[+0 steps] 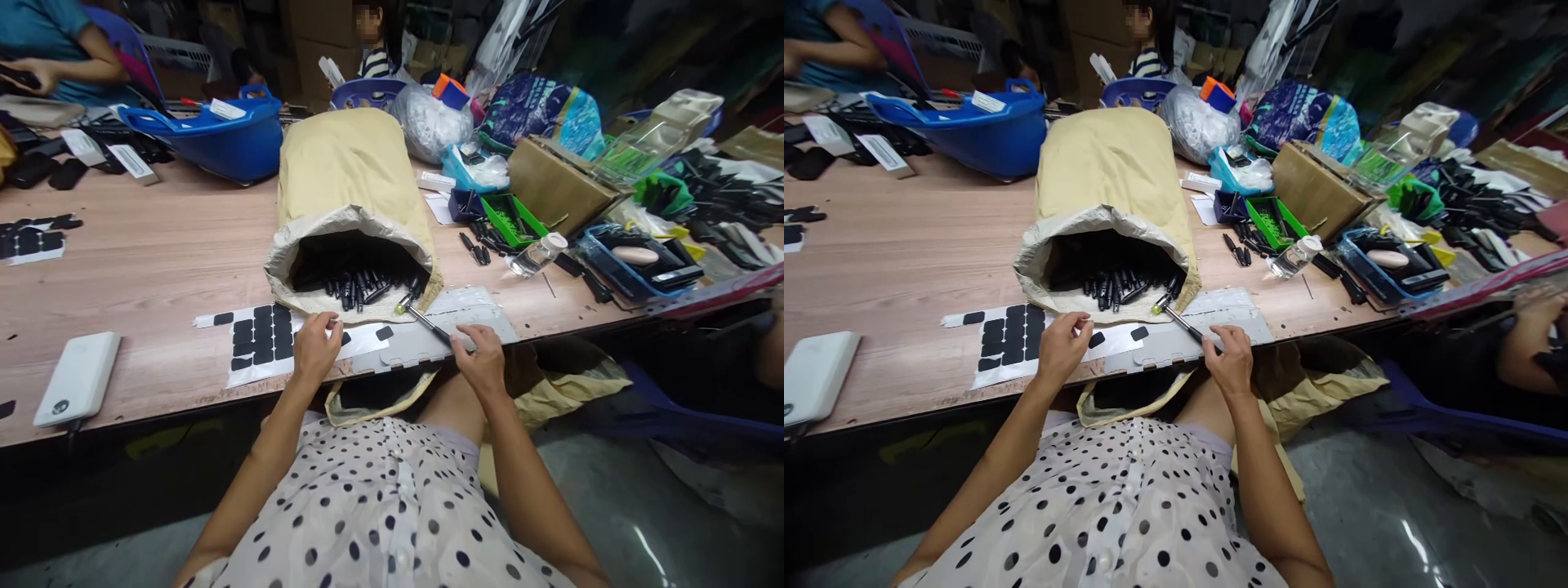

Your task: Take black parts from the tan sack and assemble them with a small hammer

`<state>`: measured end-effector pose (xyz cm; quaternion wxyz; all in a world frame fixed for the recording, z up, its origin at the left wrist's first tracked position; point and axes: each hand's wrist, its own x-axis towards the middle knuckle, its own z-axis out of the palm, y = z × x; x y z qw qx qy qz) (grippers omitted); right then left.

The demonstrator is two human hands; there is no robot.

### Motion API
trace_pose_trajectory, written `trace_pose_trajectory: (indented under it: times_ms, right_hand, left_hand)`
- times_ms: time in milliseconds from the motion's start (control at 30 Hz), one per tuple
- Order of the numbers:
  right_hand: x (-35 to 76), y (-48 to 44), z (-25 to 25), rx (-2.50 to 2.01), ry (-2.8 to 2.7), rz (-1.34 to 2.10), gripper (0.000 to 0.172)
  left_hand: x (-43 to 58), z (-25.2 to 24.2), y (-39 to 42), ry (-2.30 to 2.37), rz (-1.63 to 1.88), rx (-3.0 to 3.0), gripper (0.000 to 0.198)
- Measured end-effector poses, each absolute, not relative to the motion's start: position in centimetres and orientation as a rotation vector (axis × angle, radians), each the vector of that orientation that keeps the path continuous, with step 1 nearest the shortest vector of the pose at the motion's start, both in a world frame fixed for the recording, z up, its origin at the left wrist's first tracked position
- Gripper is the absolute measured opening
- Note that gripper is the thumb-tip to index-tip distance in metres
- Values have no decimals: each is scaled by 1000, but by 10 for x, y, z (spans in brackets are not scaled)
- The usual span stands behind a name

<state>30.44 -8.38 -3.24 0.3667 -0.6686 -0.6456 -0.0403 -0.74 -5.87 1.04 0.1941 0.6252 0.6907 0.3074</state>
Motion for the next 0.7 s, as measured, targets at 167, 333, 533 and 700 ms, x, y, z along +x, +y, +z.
trace_pose_trajectory:
  times_ms: [167, 333, 533, 700]
  right_hand:
    - [287, -64, -50, -1861, -1799, -107, 26]
    - [280, -66, -55, -1948, -1796, -166, 23]
    - [280, -65, -57, -1899, -1794, -169, 17]
    - [279, -67, -55, -1840, -1777, -119, 17]
  left_hand:
    - [15, 11, -10, 2114, 633, 1686, 21]
    - [24, 14, 11, 2250, 293, 1496, 27]
    - [-1, 10, 4, 2166, 388, 1441, 18]
    - [-8, 1, -35, 1987, 852, 1739, 9]
